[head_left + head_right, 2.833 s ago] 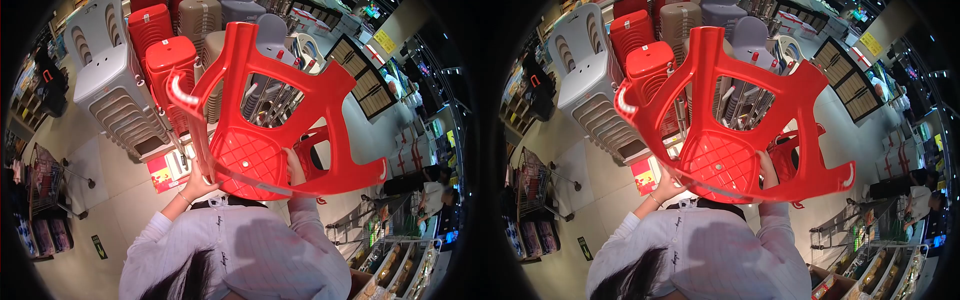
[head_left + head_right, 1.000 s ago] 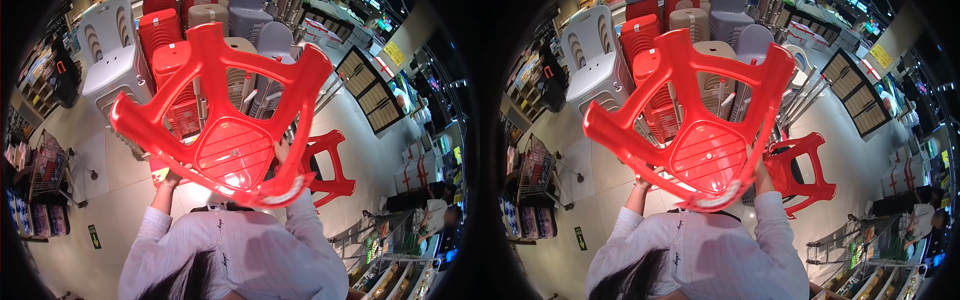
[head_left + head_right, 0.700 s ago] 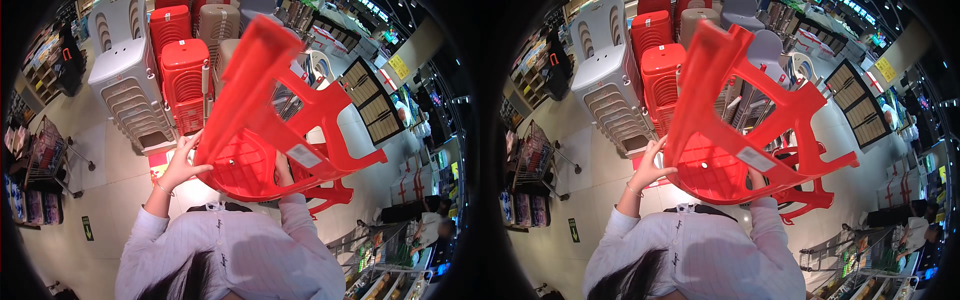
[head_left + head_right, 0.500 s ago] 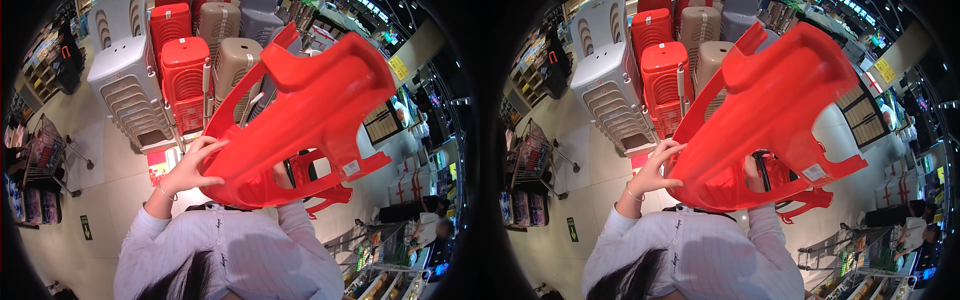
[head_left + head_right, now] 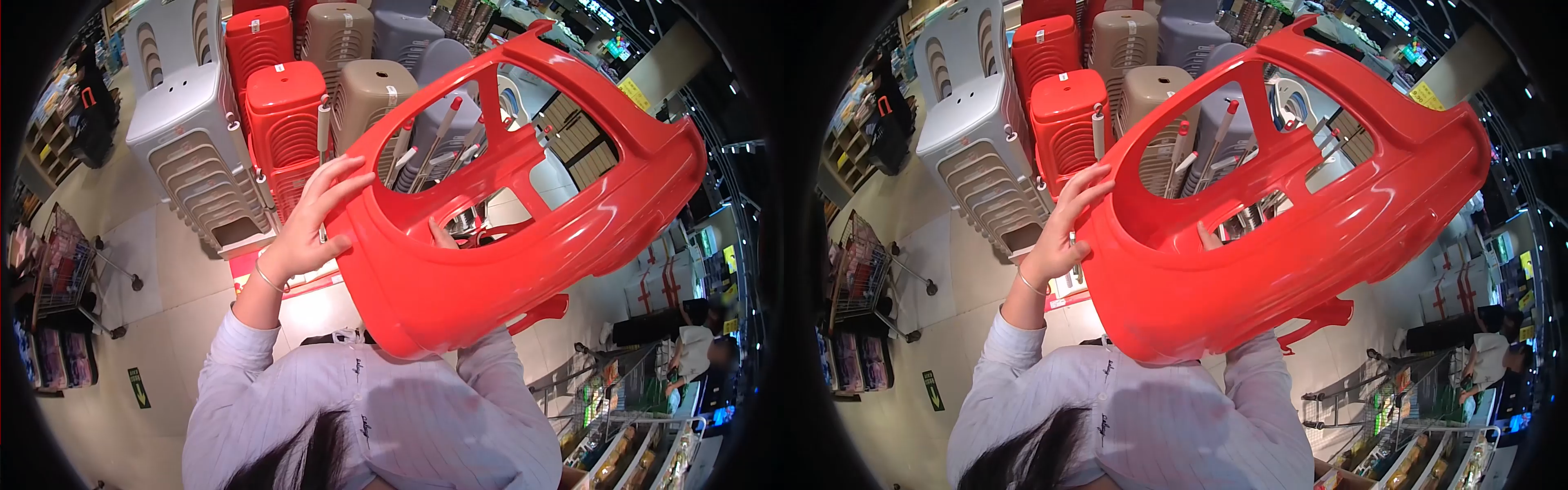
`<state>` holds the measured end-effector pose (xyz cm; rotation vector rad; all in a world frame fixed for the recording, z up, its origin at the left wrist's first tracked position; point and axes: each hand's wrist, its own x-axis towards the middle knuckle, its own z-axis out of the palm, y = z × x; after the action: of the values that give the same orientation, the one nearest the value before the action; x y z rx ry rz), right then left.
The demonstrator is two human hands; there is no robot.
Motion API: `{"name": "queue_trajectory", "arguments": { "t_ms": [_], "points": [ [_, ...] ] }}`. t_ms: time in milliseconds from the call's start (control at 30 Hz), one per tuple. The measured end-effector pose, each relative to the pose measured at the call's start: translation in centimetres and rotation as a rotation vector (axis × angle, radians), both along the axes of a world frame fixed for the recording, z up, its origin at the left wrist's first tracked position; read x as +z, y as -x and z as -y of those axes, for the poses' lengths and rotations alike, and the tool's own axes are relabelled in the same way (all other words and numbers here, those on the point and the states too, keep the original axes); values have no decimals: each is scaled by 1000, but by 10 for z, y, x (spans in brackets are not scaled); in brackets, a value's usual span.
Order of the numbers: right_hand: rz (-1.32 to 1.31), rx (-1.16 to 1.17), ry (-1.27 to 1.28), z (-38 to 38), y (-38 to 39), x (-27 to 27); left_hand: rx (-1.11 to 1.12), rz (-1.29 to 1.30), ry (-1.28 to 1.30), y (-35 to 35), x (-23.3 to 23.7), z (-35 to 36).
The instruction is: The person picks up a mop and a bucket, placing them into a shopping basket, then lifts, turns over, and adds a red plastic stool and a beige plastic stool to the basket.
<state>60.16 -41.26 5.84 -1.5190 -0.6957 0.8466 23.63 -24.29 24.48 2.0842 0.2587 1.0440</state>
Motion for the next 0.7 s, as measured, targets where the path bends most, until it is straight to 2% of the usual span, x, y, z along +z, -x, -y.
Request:
{"name": "queue_trajectory", "arguments": {
  "t_ms": [67,200,267,333,433,533,700],
  "points": [
    [-2,-4,-8,6,-1,12,-44,-7,-190,-2,16,-4],
    [-19,-19,-20,21,2,31,-50,-42,-354,-13,39,-13],
    [-32,-36,-35,30,5,40,-120,3,-215,-20,41,-18],
    [-44,-55,-51,39,8,49,-142,43,-183,-26,37,-20],
    [-59,-78,-74,50,10,64,-217,135,86,-32,19,-27],
    [-80,-94,-89,61,14,76,-319,170,205,-32,6,-27],
    [-116,-102,-109,75,23,96,-371,189,294,-29,0,-16]
  ]
}}
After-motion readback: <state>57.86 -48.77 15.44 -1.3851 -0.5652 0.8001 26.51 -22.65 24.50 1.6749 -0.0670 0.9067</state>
